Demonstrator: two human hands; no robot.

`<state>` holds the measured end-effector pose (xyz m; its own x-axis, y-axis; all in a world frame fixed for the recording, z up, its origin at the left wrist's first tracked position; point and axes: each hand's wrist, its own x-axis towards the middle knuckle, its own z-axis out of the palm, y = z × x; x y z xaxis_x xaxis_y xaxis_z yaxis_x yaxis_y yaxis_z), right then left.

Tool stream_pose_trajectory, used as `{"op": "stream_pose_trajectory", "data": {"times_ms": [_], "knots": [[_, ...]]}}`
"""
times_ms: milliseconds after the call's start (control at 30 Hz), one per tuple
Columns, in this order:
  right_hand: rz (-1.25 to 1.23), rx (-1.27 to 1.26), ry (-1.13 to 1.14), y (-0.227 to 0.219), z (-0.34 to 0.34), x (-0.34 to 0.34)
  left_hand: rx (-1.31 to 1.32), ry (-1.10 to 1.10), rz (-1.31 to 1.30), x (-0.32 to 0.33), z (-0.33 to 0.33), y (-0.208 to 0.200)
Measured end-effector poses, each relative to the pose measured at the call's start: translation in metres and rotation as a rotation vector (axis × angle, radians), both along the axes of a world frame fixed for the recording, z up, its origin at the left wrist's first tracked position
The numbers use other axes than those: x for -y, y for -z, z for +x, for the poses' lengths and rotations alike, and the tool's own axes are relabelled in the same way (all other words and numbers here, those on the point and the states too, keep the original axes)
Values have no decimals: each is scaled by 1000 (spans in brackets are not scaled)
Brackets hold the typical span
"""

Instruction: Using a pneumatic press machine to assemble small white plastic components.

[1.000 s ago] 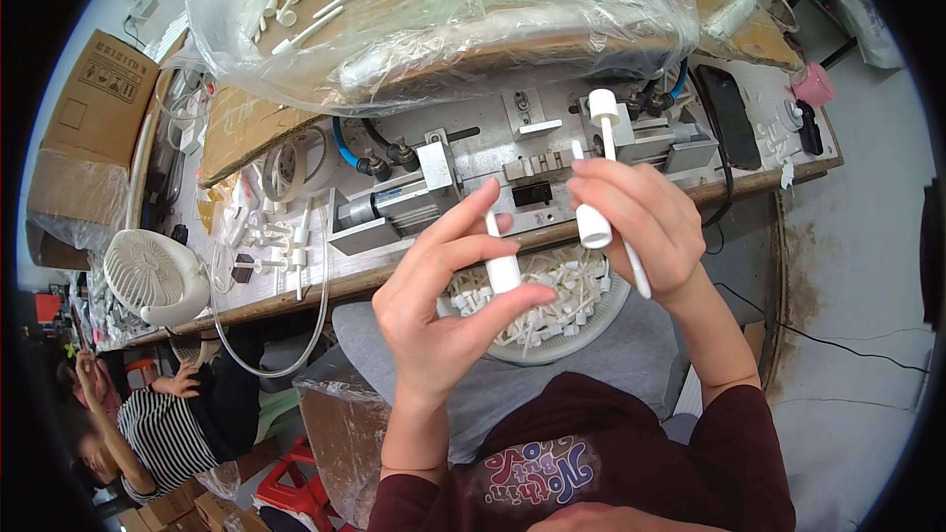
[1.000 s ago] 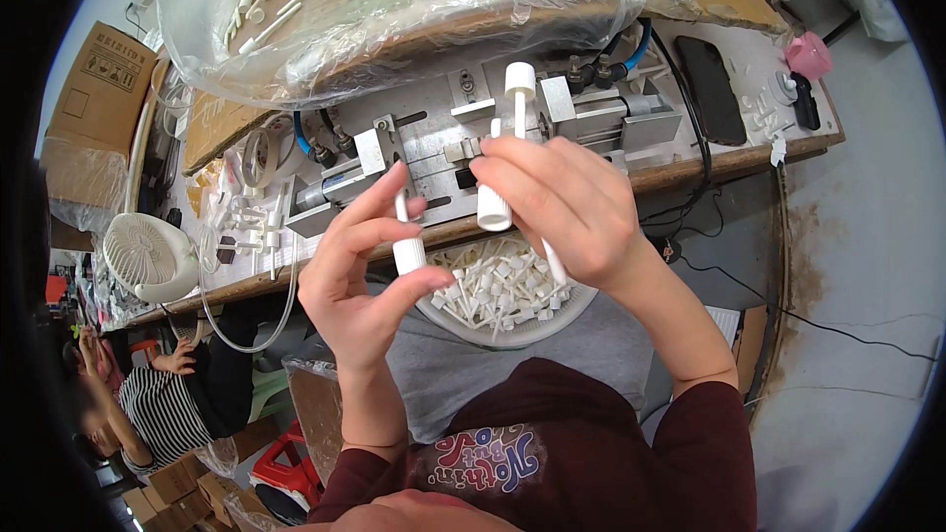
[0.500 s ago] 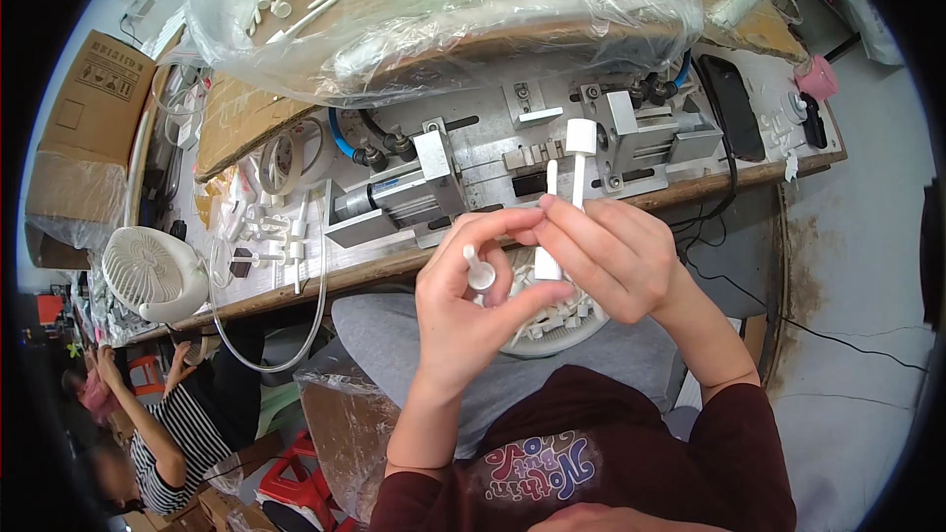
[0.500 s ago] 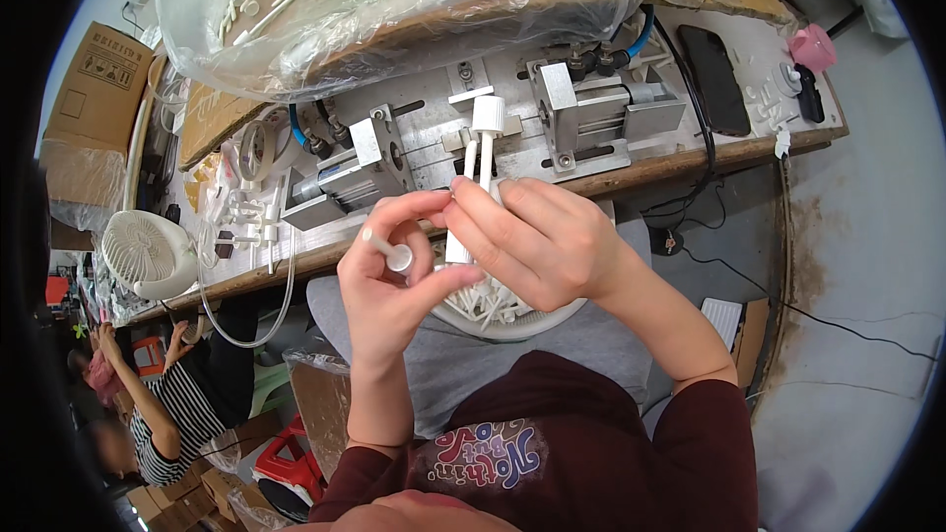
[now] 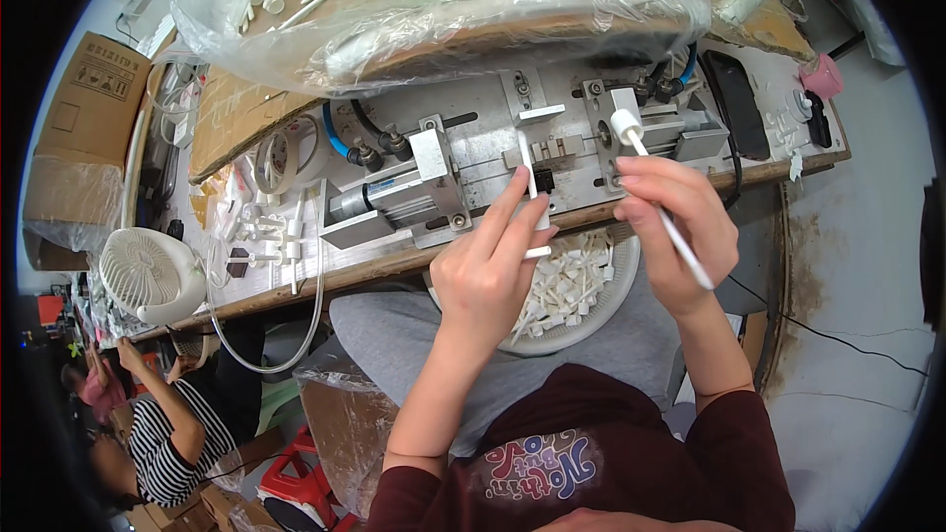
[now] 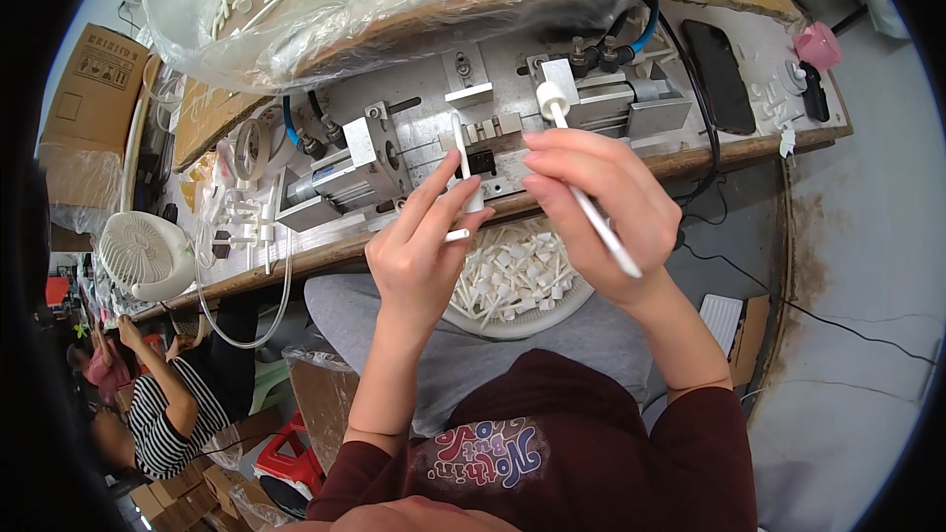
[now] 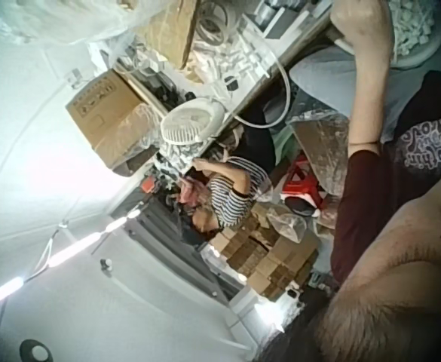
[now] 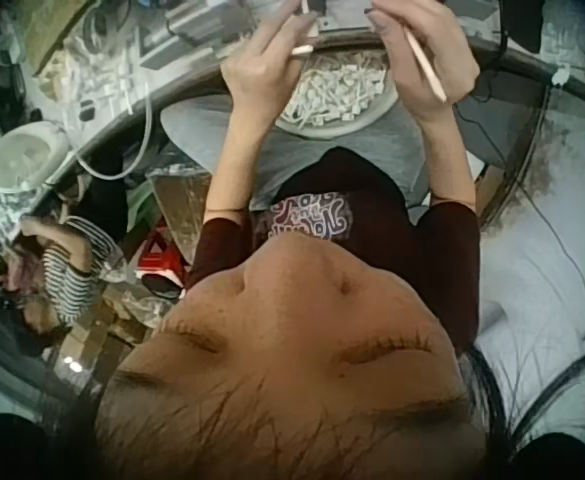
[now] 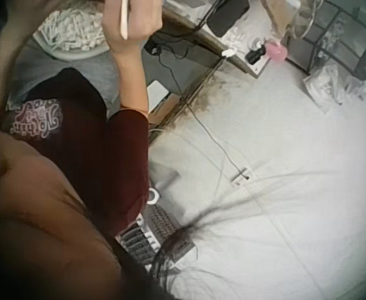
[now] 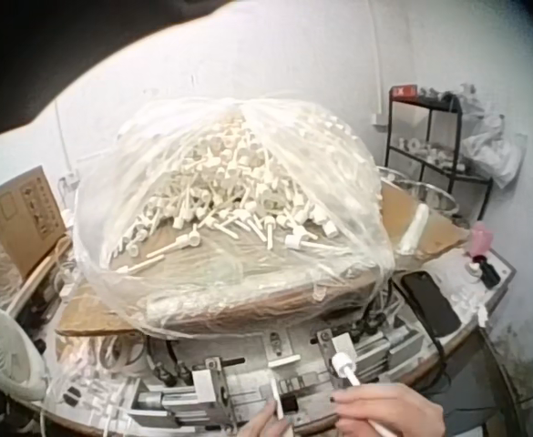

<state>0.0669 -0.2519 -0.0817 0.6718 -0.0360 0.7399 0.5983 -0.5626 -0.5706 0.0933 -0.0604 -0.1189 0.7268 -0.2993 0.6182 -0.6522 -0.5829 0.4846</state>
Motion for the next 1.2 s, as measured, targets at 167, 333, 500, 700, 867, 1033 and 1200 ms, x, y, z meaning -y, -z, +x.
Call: {"op": "stream_pose_trajectory", "data": {"times_ms": [167, 333, 500, 700, 867, 1033, 1200], "knots": [[399, -217, -112, -2, -11, 8, -83, 34, 35, 3, 0, 0], [393, -213, -107, -2, -15, 9, -51, -30, 120, 8, -1, -11], [400, -212, -112, -4, -16, 8, 19, -60, 232, 8, 5, -7], [591, -305, -192, -3, -16, 10, -20, -45, 242, 9, 8, -9], [946, -532, -349, -2, -13, 18, -15, -25, 236, 8, 9, -9], [1173, -602, -552, 0, -13, 22, -119, 53, 115, 5, 8, -17], [1266, -743, -692, 2, -12, 13, -376, 462, -317, -2, -5, -30]]}}
